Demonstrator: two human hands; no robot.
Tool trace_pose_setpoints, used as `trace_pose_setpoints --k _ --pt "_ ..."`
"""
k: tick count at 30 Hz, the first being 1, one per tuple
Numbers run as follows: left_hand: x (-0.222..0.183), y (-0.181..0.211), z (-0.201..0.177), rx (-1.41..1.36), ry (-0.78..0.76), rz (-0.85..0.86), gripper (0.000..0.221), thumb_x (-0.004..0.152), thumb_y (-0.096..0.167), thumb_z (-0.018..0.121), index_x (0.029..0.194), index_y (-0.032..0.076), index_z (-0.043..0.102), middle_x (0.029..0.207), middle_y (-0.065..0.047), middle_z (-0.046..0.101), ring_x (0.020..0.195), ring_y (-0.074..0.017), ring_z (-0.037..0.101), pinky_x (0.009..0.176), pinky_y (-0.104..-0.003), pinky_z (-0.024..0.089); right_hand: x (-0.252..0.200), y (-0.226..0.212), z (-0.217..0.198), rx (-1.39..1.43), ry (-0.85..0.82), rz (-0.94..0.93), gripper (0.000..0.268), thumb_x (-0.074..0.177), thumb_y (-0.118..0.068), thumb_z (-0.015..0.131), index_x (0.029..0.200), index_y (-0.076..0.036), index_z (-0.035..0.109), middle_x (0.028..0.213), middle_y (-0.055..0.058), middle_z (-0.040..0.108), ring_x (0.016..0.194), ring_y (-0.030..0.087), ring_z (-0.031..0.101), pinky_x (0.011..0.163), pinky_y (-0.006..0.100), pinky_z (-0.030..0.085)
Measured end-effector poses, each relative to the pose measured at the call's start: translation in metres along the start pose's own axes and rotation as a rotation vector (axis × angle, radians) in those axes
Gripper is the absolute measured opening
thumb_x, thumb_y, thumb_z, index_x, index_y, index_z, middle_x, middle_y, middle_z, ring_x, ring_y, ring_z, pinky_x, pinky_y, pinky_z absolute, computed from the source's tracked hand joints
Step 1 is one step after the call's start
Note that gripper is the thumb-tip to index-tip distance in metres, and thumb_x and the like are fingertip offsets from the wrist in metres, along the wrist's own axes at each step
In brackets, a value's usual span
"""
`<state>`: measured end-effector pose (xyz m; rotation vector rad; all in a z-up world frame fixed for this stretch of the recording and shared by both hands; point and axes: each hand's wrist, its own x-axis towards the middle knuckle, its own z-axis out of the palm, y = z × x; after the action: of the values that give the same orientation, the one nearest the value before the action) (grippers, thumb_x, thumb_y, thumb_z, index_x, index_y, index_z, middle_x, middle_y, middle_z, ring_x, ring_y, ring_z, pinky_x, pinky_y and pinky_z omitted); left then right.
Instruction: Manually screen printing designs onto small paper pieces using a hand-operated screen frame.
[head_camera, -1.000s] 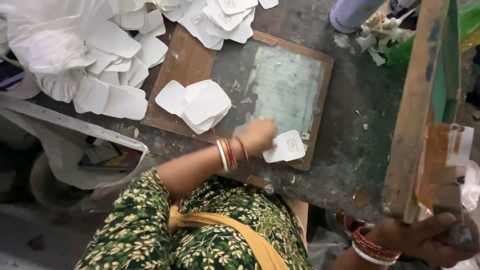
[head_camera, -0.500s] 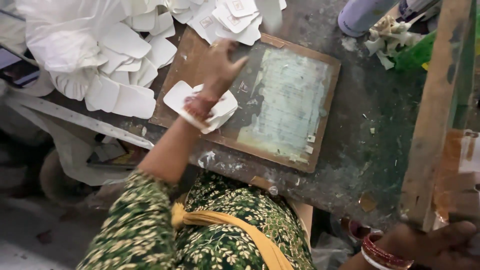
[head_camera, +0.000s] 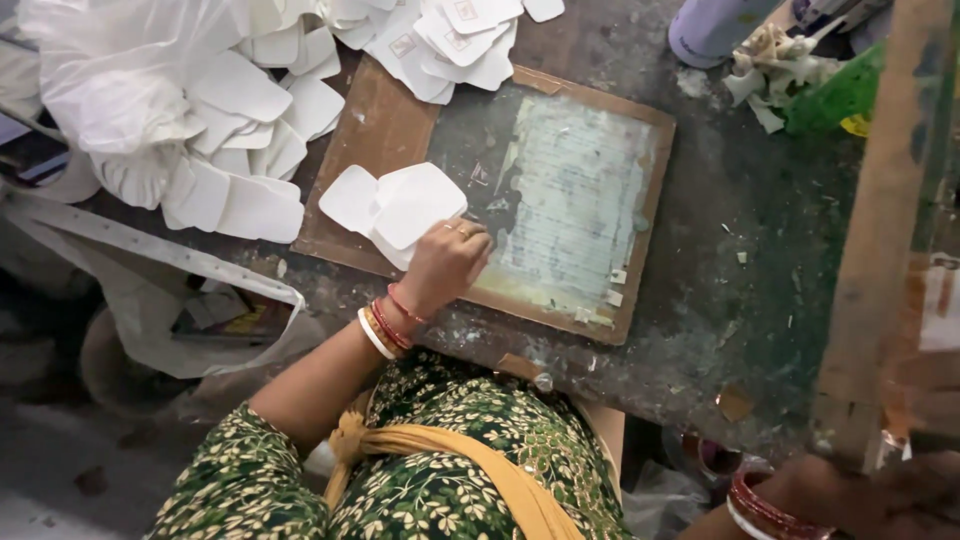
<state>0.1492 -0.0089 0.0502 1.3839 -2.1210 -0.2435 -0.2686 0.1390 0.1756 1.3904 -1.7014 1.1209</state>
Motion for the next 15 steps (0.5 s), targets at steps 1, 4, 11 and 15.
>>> trace_pose_setpoints --k 1,4,11,15 --pt "-0.002 0.003 0.001 -0.009 0.174 0.161 0.013 0.088 0.015 0.071 0.096 0.005 0.072 0.102 -0.010 0.073 0.103 -0.0289 0.069 0.096 -0.044 0.053 0.006 -0.007 0.000 0.339 0.043 0.064 0.038 0.122 -0.021 0.049 0.117 0.015 0.056 0.113 0.030 0.067 0.101 0.036 0.069 0.090 0.047 0.059" --pt "0.003 -0.018 -0.002 0.042 0.276 -0.077 0.022 0.085 0.019 0.076 0.098 0.002 0.074 0.106 -0.015 0.073 0.099 -0.0330 0.067 0.087 -0.042 0.050 -0.007 0.014 0.008 0.316 0.107 0.065 0.037 0.122 -0.021 0.051 0.120 0.016 0.052 0.115 0.028 0.066 0.104 0.033 0.070 0.090 0.045 0.062" --pt "0.019 -0.045 -0.018 0.013 0.078 -0.195 0.016 0.085 0.024 0.077 0.090 0.010 0.080 0.098 -0.007 0.075 0.091 -0.0311 0.070 0.079 -0.044 0.055 -0.001 0.012 0.008 0.336 0.158 0.121 0.037 0.119 -0.025 0.059 0.118 0.012 0.057 0.101 0.018 0.069 0.089 0.022 0.069 0.080 0.039 0.057" --pt "0.014 -0.018 0.005 -0.073 0.066 -0.087 0.009 0.089 0.014 0.071 0.090 0.005 0.073 0.103 -0.013 0.074 0.088 -0.0327 0.071 0.074 -0.044 0.057 -0.007 0.014 0.014 0.381 0.227 0.245 0.032 0.115 -0.017 0.066 0.119 0.011 0.051 0.108 0.022 0.059 0.093 0.028 0.057 0.079 0.041 0.047"
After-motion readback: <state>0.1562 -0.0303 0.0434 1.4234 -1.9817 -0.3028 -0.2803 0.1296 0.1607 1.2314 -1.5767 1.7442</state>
